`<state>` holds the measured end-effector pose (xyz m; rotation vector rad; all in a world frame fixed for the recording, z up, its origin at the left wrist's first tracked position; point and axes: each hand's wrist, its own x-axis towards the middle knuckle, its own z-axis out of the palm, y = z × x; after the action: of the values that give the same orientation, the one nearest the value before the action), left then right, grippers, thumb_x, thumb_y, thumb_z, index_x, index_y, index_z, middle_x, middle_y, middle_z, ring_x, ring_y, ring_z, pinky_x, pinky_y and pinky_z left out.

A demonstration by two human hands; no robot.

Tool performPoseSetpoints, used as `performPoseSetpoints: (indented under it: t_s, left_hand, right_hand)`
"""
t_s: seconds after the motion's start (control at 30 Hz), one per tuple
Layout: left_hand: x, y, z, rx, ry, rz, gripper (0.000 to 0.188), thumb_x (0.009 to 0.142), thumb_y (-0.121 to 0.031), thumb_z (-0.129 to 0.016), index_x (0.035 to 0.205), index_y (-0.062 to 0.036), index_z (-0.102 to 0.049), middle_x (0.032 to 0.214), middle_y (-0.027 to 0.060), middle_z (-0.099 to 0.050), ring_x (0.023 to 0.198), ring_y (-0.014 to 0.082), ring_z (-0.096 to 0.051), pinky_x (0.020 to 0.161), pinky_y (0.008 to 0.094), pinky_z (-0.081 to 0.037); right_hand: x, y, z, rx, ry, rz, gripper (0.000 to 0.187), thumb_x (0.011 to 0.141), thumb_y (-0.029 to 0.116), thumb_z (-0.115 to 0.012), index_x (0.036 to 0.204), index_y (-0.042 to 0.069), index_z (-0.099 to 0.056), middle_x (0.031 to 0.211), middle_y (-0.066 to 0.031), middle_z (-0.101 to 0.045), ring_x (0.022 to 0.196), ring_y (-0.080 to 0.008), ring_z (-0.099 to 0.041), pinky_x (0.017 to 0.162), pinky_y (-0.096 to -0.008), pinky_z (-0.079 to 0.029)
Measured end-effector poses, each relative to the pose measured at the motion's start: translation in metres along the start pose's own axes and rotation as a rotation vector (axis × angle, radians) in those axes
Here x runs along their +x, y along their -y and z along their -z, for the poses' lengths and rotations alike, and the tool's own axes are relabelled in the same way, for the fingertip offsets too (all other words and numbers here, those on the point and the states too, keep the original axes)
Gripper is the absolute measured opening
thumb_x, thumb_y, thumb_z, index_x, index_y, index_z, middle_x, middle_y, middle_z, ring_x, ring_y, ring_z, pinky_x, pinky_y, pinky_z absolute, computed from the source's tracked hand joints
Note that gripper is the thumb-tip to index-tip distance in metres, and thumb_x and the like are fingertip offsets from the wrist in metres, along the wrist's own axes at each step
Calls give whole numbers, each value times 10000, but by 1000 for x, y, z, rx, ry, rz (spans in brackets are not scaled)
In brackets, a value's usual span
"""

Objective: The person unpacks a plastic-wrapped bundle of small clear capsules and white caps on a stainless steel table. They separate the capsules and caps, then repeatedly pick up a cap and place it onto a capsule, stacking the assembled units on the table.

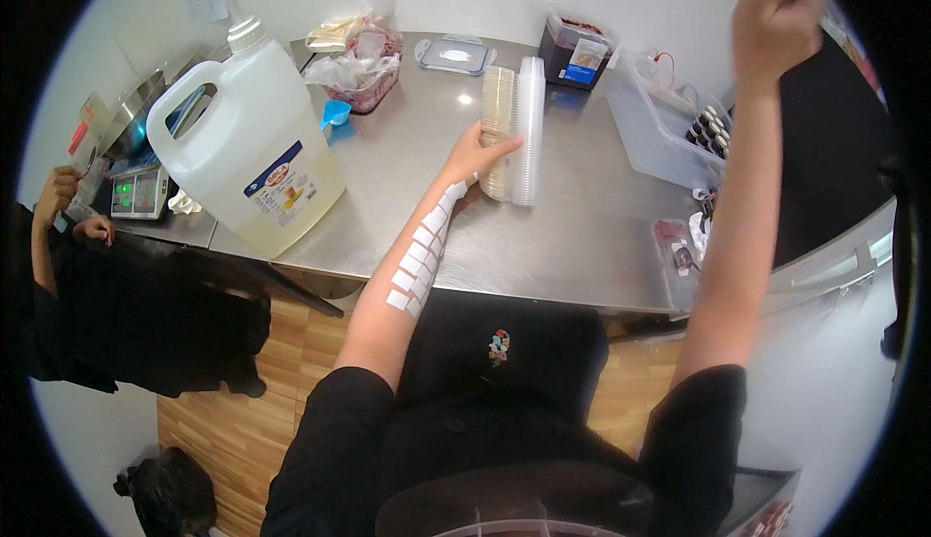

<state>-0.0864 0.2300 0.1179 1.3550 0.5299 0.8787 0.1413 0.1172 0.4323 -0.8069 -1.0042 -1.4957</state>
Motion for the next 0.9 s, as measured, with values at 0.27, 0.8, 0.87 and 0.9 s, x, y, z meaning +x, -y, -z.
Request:
performPoseSetpoints:
  t_s: [0.27,0.8,0.87,0.9]
  left_hand:
    - [-22,0,32,424,-79,321,588,830,-359,-728,1242,34,-581,1097,165,-675,965,221,-667,831,342,-526]
    - [-115,-77,-118,356,817,-473,820,858,-279,-731,1483,5,-283,1402,218,-492,1296,318,-482,1071,425,-384]
    - [-119,-78,-123,271,770,-180,654,928,-210,-622,1462,10,-314,1225,193,-595,1097,272,-604,935,397,-483]
    - [-118,-77,-118,213,648,-8,575,947,-170,-570,1441,16,-343,1127,178,-628,991,254,-635,874,388,-505]
  right_hand:
    - [-198,31,108,289,266,-799,285,1031,267,-515,871,31,-519,776,-38,-571,685,-122,-502,615,-289,-431]
    - [-108,68,307,862,294,-1388,590,833,79,-718,1350,24,-439,1251,-175,-565,1084,-254,-610,913,-418,-531]
    - [-121,78,277,385,381,-1231,564,850,141,-709,1337,33,-447,1265,-184,-556,1118,-283,-589,960,-458,-489]
    - [-126,83,262,267,414,-1101,553,858,172,-705,1330,38,-451,1272,-189,-551,1135,-297,-578,983,-478,-469]
